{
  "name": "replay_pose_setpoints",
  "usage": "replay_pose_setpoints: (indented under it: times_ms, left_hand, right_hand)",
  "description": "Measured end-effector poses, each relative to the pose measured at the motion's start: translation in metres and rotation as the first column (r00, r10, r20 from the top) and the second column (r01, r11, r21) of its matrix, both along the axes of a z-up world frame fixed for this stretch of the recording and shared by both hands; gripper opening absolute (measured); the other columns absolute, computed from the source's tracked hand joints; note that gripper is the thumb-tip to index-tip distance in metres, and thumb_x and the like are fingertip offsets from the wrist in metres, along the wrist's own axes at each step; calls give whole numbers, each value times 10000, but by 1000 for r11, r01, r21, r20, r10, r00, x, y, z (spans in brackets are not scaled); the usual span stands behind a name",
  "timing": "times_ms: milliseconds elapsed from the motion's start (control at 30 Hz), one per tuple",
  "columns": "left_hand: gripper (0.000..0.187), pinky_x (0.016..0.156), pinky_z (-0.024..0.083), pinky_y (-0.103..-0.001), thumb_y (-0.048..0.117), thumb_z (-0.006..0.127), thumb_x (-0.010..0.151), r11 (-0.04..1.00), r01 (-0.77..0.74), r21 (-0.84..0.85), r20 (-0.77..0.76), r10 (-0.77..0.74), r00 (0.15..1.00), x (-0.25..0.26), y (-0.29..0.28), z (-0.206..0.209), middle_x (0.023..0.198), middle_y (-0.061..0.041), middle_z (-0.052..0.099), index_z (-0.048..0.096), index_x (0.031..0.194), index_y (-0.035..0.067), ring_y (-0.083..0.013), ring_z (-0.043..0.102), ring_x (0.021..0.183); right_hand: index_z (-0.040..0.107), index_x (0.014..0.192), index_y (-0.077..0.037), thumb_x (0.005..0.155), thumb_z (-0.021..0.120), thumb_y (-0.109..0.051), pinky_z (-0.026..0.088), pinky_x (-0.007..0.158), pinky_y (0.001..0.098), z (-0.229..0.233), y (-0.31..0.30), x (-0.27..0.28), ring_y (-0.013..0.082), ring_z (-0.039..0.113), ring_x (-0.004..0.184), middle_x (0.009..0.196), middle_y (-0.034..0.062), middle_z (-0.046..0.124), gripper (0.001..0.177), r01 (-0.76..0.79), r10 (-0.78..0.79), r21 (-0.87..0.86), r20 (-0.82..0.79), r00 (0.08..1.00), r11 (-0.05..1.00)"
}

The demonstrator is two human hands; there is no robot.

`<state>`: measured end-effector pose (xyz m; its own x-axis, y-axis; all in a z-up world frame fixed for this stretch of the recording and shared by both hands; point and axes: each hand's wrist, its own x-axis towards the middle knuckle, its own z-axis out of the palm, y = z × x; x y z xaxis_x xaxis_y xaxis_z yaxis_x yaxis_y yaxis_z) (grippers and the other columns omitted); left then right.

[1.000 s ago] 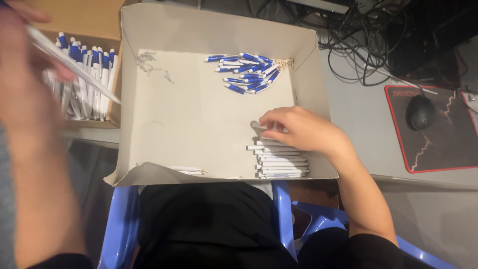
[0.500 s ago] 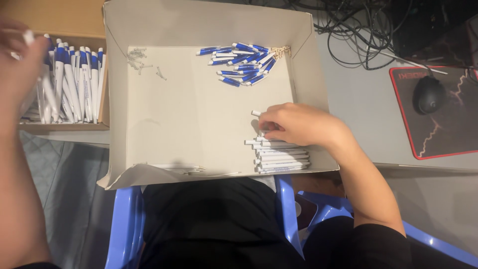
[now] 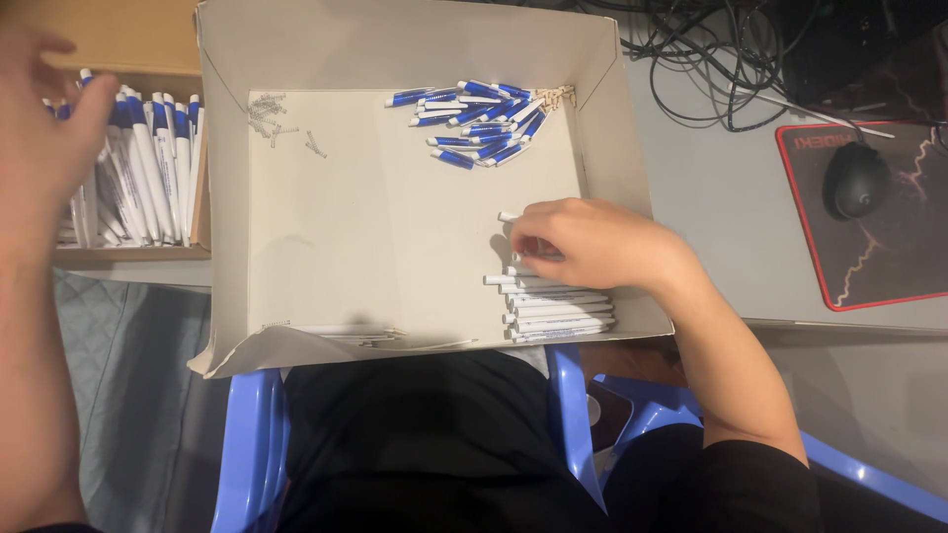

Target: Assembling ballpoint pens by inserting ink refills into barrels and attaching caps.

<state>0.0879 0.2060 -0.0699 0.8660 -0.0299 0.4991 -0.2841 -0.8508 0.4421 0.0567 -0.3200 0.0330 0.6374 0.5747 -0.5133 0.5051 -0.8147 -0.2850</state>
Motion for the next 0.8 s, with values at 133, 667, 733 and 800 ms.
replay_pose_setpoints:
  times_ms: [133,667,733,800]
  left_hand:
    - [278,881,413,-428,-170,666,1209,994,108,17,90,-109,990,-15,-38,32,1221,-266,523,594,1476,-144,-370,575,1099]
    - [216,872,579,-362,395,672,954,518,793,321,-935,40,352,-72,-228,134,1047,84,769,731,1096,244,-182,751,948]
    - [254,921,593,-370,366,734,903,527,789,315,-940,57,337,-70,-230,131,1046,54,796,758,1121,236,-227,771,1012]
    - [302,887,606,-374,324,789,866,552,789,271,-955,55,290,-67,-227,123,1059,67,797,756,1154,239,-230,774,991]
  right_hand:
    - [626,956,-196,942,519,-238,448,672,361,6,4,-3,168,620,813,893,-59,679,116,38,-38,-5,-2,999,999]
    - [690,1120,-194,969,617,-227,549,804,385,2,-1,0,193,692,962,1054,-24,730,171,44,-44,26,2,999,999]
    - [715,1136,-163,953,641,-170,600,854,393,5,0,-1,210,721,973,988,32,748,197,57,-57,40,-3,998,998]
    - [711,1153,-170,956,646,-182,599,851,388,3,0,-1,201,718,974,997,22,748,208,54,-54,8,-5,999,999]
